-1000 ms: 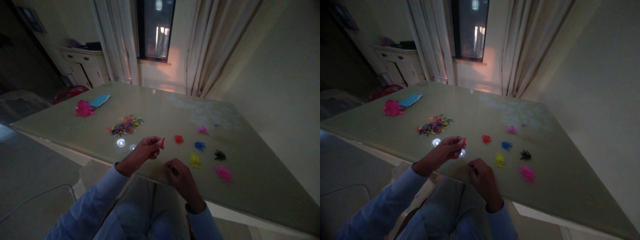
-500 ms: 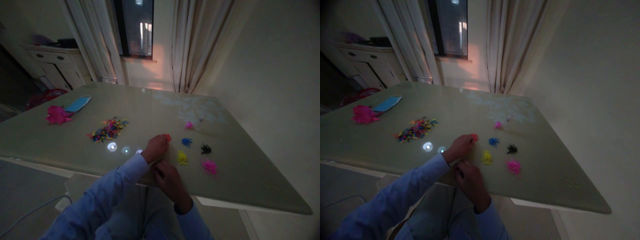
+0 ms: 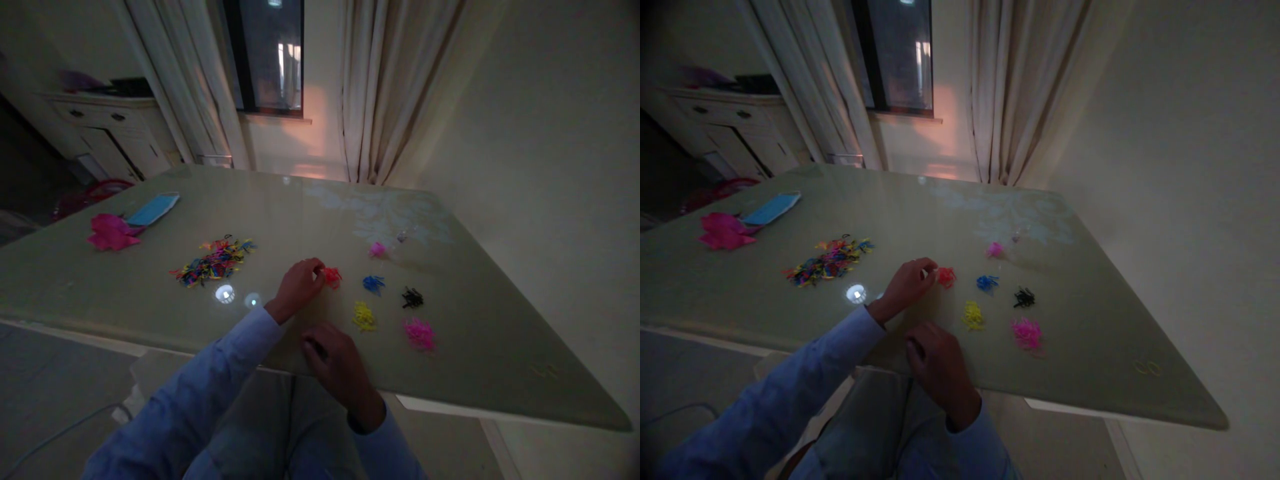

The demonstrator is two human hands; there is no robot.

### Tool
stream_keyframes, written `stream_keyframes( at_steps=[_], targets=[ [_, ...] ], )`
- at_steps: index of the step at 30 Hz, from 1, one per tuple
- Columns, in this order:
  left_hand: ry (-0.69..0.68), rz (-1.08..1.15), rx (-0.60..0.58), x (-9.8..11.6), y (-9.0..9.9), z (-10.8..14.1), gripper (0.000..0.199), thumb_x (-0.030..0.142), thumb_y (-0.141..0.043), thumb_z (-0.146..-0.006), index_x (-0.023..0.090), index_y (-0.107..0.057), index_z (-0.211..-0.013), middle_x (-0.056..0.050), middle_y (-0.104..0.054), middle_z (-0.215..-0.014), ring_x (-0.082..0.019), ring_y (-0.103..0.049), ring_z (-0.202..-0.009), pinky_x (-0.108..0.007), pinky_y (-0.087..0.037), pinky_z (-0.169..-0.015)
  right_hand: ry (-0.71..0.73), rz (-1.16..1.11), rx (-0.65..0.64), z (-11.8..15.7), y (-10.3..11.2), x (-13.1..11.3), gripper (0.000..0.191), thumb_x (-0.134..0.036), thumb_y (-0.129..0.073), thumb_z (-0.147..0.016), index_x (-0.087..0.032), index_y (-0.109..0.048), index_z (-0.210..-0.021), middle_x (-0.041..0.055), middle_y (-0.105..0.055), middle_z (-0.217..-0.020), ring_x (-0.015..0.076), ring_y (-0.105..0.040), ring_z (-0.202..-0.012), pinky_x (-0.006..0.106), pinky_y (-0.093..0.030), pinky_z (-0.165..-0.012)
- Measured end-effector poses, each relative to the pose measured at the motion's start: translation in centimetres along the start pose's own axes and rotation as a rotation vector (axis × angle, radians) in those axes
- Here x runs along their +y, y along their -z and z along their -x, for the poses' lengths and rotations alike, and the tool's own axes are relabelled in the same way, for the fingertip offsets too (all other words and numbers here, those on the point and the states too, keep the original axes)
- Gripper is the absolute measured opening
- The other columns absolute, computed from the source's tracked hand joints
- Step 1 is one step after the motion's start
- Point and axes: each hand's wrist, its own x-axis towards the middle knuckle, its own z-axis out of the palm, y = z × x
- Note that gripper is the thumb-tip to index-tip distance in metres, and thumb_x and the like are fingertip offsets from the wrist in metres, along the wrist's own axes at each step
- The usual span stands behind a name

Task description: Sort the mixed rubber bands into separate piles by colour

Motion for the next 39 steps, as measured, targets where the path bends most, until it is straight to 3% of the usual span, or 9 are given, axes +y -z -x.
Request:
stream_keyframes(
  at_steps=[6,14,18,24,32,35,39],
  targets=[
    [0.031,0.093,0.052,-2.4,0.4,1.7,0.017,0.02,-0.055,-0.084,0.014,-0.068,-0.094,-0.006,-0.071,-0.087,-0.016,-0.061,-0.071,-0.027,-0.045,-0.068,-0.006,-0.021,-0.01,-0.1,0.3,-0.2,0.011,-0.015,-0.055,-0.089,-0.019,-0.065,-0.09,0.0039,-0.065,-0.084,0.0153,-0.058,-0.075,0.025,-0.043,-0.068],
    [0.003,0.104,0.162,-6.6,3.8,8.5,0.014,0.024,-0.054,-0.086,0.017,-0.066,-0.089,-0.004,-0.068,-0.083,-0.016,-0.06,-0.07,-0.028,-0.044,-0.069,-0.074,-0.073,-0.034,-0.9,0.8,0.1,0.009,-0.02,-0.058,-0.086,-0.019,-0.067,-0.087,0.0025,-0.067,-0.081,0.0136,-0.058,-0.068,0.024,-0.044,-0.064],
    [-0.015,0.15,0.199,-8.6,5.1,10.4,0.012,0.022,-0.053,-0.086,0.017,-0.064,-0.086,-0.003,-0.065,-0.081,-0.015,-0.059,-0.072,-0.027,-0.044,-0.069,-0.117,-0.026,-0.045,-2.8,0.9,-0.7,0.01,-0.022,-0.059,-0.085,-0.02,-0.069,-0.088,0.0022,-0.068,-0.079,0.013,-0.058,-0.064,0.024,-0.044,-0.061],
    [0.005,0.241,0.171,-8.7,5.2,10.4,0.011,0.019,-0.053,-0.081,0.017,-0.063,-0.085,-0.003,-0.064,-0.08,-0.015,-0.058,-0.071,-0.027,-0.043,-0.068,-0.004,-0.03,-0.049,-9.4,-0.4,-3.7,0.013,-0.024,-0.059,-0.086,-0.018,-0.068,-0.093,0.0036,-0.07,-0.083,0.0128,-0.061,-0.065,0.024,-0.046,-0.062],
    [0.14,0.683,0.228,-8.9,5.8,10.4,0.011,0.022,-0.05,-0.072,0.017,-0.06,-0.074,-0.001,-0.061,-0.071,-0.015,-0.055,-0.068,-0.026,-0.041,-0.066,0.187,0.267,-0.305,-21.6,-6.7,-4.3,0.026,-0.007,-0.058,-0.08,-0.015,-0.073,-0.099,0.006,-0.072,-0.096,0.0154,-0.063,-0.084,0.025,-0.046,-0.079],
    [0.155,0.805,0.232,-9.0,6.0,10.4,0.011,0.024,-0.048,-0.071,0.017,-0.057,-0.071,0.001,-0.057,-0.067,-0.013,-0.052,-0.065,-0.024,-0.039,-0.062,0.217,0.415,-0.41,-24.3,-8.5,-3.8,0.028,-0.007,-0.059,-0.08,-0.016,-0.074,-0.102,0.0068,-0.072,-0.094,0.0162,-0.063,-0.085,0.025,-0.044,-0.082],
    [0.15,0.799,0.223,-9.0,5.9,10.4,0.011,0.024,-0.048,-0.069,0.017,-0.056,-0.068,0.001,-0.054,-0.065,-0.013,-0.049,-0.063,-0.025,-0.037,-0.06,0.223,0.492,-0.456,-25.9,-9.8,-3.5,0.021,-0.015,-0.065,-0.081,-0.016,-0.076,-0.099,0.0077,-0.07,-0.092,0.0162,-0.062,-0.081,0.024,-0.043,-0.077]
  ],
)
